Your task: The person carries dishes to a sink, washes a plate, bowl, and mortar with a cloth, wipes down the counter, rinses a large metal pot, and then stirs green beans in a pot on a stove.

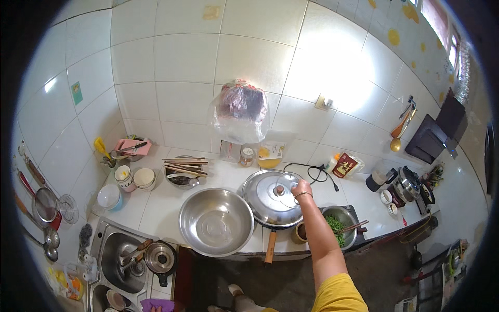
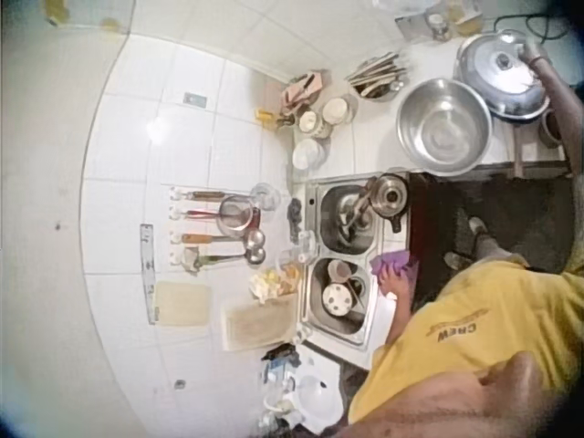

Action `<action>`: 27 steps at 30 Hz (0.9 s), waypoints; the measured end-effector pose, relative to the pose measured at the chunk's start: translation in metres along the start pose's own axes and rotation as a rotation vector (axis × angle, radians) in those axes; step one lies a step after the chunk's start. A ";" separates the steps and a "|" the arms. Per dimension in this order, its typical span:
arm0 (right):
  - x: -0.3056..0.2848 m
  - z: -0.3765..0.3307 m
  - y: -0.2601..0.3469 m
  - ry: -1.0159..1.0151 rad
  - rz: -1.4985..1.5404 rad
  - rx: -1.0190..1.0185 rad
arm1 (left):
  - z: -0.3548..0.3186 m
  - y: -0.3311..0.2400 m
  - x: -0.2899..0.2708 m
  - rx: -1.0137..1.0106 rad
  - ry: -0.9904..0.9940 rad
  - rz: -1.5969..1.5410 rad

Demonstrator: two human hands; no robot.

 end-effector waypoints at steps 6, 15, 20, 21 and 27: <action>0.038 0.041 -0.050 0.321 -0.205 0.083 | 0.002 -0.014 -0.003 -0.053 -0.041 0.092; 0.100 0.063 -0.082 0.585 -0.287 0.049 | 0.002 -0.015 0.010 -0.185 -0.125 0.166; 0.131 0.078 -0.103 0.568 -0.268 -0.075 | 0.005 -0.028 0.004 -0.245 -0.131 0.213; 0.136 0.079 -0.105 0.571 -0.271 -0.074 | 0.005 -0.026 0.006 -0.253 -0.133 0.220; 0.134 0.070 -0.104 0.595 -0.210 -0.009 | 0.007 -0.032 0.004 -0.271 -0.027 0.138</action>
Point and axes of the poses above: each hand's wrist, its own z-axis towards the middle knuckle, its own x-axis out of the palm, y = z × x, the point moved 10 cm from there along z, towards the middle knuckle, and after that the axes turned 11 degrees about -x, right-handed, at the moved point
